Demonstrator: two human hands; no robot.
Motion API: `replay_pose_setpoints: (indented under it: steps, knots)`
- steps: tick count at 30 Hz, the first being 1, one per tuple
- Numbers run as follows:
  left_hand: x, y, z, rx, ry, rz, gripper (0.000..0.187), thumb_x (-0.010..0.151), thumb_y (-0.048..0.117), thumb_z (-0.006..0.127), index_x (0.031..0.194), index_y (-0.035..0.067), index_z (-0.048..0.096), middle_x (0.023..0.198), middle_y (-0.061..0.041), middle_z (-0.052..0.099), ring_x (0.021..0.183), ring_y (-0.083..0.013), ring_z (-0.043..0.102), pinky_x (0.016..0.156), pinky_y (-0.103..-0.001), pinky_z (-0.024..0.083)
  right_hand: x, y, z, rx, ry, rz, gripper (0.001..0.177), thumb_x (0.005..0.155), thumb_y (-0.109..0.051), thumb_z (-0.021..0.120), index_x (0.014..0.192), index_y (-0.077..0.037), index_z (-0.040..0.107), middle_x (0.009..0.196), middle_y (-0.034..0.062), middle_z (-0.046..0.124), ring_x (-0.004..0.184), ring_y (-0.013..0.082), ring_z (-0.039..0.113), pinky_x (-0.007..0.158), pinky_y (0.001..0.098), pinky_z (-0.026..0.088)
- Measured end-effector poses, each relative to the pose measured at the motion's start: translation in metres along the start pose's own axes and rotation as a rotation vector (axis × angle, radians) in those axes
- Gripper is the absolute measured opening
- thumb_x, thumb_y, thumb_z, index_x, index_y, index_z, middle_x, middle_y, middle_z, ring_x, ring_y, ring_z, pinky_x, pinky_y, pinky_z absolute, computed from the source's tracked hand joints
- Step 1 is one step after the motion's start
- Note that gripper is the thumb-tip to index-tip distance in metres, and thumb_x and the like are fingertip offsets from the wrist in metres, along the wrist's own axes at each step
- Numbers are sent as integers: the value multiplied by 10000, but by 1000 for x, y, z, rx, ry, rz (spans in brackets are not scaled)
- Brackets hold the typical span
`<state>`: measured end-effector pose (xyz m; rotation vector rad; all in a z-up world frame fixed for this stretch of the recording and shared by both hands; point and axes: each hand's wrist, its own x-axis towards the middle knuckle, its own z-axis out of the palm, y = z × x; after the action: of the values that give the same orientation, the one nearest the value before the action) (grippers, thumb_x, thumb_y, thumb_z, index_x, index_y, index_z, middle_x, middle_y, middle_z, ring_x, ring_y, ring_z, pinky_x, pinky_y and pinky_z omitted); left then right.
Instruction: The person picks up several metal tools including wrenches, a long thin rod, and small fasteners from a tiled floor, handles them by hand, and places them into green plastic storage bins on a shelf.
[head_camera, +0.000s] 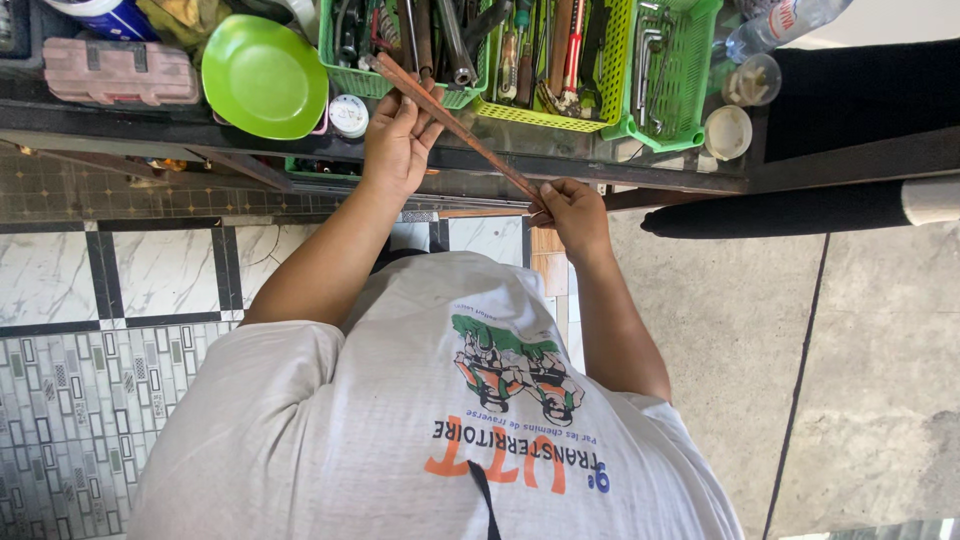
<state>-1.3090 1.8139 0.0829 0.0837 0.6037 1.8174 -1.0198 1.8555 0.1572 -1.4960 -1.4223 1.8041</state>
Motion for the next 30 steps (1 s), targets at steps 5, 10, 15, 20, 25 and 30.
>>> replay_pose_setpoints:
  steps: [5,10,15,20,25,30]
  knots:
    - [-9,4,7,-35,-15,-4,286,1020,160,601,1296,83,588,1310,-80,661,1270,-230,632,944,-343,622,-4,1,2,64,-18,28,218,1028,-175,584,993,29,652,813,116,706,625,166,688,593,265,575]
    - [-9,10,10,44,15,30,271,1011,108,678,1268,70,601,1203,-104,687,1183,-235,666,931,-340,633,-11,-4,8,-15,-62,31,226,1036,-166,564,1014,38,659,816,112,711,664,155,691,637,268,566]
    - [-11,16,23,96,-33,103,278,990,83,708,1246,61,604,1184,-76,695,1144,-203,687,909,-351,641,-15,-12,24,203,-69,18,263,1059,-195,480,1134,10,628,966,118,685,721,167,688,632,278,532]
    - [-14,29,34,129,22,121,302,955,84,713,1238,84,609,1157,-52,700,1103,-208,710,849,-357,653,-16,-15,34,147,-36,47,302,1044,-226,473,1173,0,626,1055,111,713,877,158,735,731,289,601]
    - [-15,45,33,147,14,192,297,971,75,726,1247,84,616,1152,-50,693,1081,-206,703,854,-390,665,-18,-2,34,-196,-158,-208,311,981,-125,697,1237,48,669,1047,115,720,892,155,655,760,287,534]
    - [-11,45,30,185,49,159,307,949,112,732,1236,97,624,1139,-38,702,1063,-190,711,833,-386,666,-23,-16,45,-605,-96,-288,242,934,-142,746,1143,-20,741,938,84,760,794,121,714,703,276,557]
